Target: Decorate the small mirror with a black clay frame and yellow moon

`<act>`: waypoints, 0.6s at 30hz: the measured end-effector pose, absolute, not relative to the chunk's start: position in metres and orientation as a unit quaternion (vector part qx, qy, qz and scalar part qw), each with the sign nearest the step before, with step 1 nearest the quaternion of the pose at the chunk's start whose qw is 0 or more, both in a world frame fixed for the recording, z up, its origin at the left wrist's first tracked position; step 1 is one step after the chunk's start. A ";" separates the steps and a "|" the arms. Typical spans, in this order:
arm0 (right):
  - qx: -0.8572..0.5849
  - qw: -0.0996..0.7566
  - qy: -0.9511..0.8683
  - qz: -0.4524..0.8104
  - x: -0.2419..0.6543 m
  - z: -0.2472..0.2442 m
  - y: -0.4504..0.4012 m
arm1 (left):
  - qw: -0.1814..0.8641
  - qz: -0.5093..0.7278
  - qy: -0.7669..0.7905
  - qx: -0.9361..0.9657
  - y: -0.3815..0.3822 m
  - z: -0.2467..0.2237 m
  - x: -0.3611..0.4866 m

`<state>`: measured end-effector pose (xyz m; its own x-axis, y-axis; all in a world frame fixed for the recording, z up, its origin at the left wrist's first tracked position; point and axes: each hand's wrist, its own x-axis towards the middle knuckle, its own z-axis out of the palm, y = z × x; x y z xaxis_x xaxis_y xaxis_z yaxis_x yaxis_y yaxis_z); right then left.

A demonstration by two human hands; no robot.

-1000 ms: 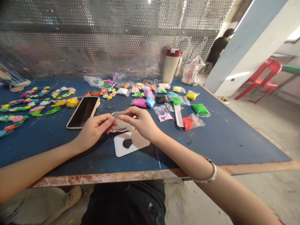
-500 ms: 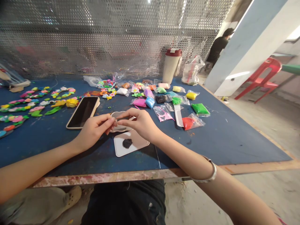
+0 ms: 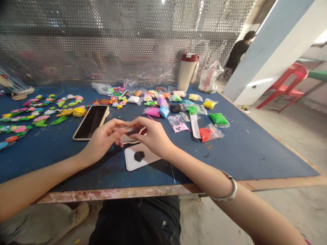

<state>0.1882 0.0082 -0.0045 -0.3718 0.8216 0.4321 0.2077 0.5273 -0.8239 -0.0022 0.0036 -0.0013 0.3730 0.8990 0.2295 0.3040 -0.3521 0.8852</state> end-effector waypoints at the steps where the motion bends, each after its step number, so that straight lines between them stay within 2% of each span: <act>1: -0.341 0.439 -0.772 0.310 0.187 -0.004 0.007 | 0.389 0.368 0.410 0.738 0.004 -0.002 -0.002; 4: -0.327 0.420 -0.818 0.216 0.186 -0.001 0.005 | 0.373 0.352 0.405 0.757 0.003 -0.003 -0.001; 8: -0.329 0.413 -0.828 0.187 0.186 0.000 0.003 | 0.335 0.399 0.426 0.740 0.004 -0.002 0.000; 12: -0.368 0.439 -0.790 0.216 0.187 0.000 0.003 | 0.308 0.425 0.437 0.731 0.005 0.000 -0.001; 18: -0.356 0.471 -0.738 0.326 0.189 -0.003 0.008 | 0.337 0.414 0.429 0.729 0.002 0.001 -0.003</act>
<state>0.1889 0.0075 -0.0025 -0.3027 0.8329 0.4634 0.2196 0.5340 -0.8164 -0.0032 0.0024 0.0006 0.2895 0.9039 0.3148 0.3468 -0.4056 0.8457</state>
